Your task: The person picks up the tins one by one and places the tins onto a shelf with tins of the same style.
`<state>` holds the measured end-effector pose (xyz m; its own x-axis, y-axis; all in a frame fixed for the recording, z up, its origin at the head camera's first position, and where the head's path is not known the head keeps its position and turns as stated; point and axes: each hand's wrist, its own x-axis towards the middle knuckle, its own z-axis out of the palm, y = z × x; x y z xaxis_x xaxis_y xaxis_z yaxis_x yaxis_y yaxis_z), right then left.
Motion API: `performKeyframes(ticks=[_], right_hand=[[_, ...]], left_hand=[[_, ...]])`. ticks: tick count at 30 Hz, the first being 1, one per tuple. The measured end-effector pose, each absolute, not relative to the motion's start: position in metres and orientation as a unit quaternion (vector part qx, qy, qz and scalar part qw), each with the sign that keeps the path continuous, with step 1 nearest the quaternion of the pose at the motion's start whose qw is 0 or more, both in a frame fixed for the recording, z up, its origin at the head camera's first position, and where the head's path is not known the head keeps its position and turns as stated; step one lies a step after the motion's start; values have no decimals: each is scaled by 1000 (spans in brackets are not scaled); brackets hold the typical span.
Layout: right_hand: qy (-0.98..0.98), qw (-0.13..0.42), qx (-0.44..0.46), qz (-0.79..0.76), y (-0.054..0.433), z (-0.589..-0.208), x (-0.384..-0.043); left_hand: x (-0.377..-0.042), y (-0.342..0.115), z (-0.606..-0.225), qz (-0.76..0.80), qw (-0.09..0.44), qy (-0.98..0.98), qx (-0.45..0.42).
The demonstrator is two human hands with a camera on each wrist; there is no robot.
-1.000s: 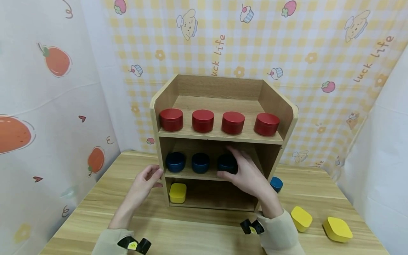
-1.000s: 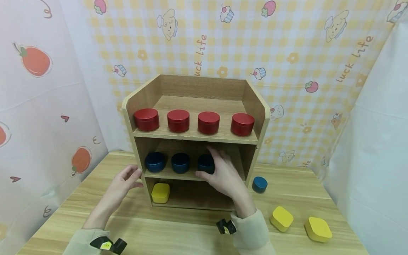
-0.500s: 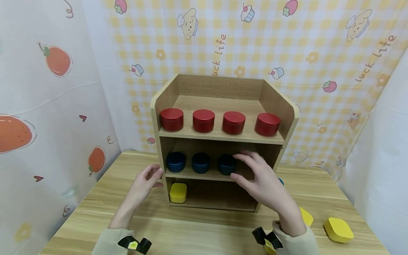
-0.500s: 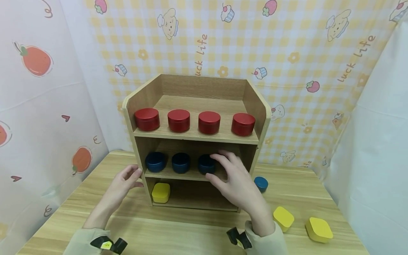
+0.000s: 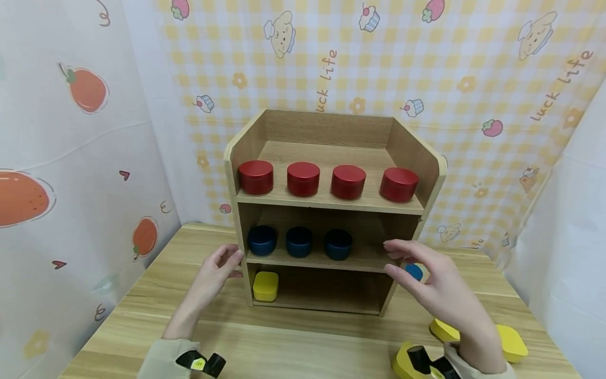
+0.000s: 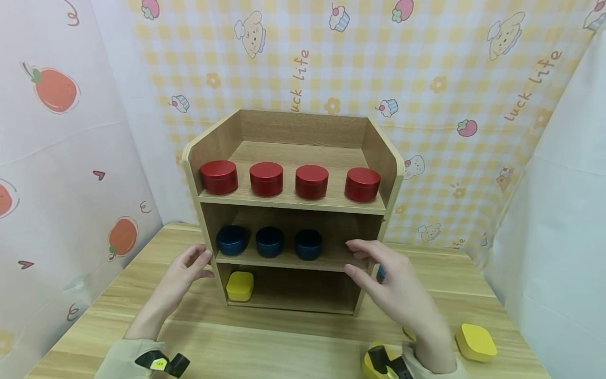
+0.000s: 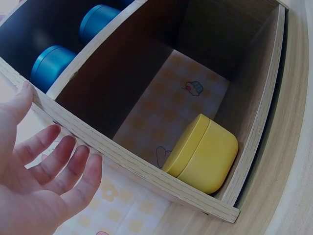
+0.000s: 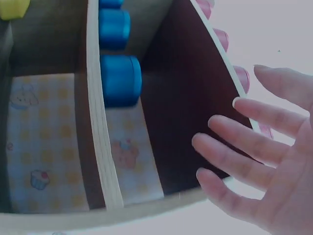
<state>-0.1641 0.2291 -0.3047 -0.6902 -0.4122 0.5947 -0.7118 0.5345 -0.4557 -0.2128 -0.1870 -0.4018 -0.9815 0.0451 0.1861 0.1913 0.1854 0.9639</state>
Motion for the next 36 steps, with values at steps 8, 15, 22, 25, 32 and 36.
performKeyframes(ticks=[8,15,22,25,32,36], right_hand=[[-837,93,322,432,281,-313,-169],[-851,52,281,440,304,-324,-177],[-838,41,261,477,317,-344,-194],[-811,27,262,523,325,-358,-204],[-818,22,186,544,339,-390,-225],[-833,29,143,534,344,-401,-234]], left_hand=[[-215,-185,-403,-635,57,-766,-83],[-213,-190,-405,-633,54,-769,-77],[-211,-192,-406,-631,55,-770,-76],[-211,-192,-406,-632,53,-770,-73],[-212,-189,-405,-632,54,-769,-76],[-214,-189,-406,-636,57,-766,-78]])
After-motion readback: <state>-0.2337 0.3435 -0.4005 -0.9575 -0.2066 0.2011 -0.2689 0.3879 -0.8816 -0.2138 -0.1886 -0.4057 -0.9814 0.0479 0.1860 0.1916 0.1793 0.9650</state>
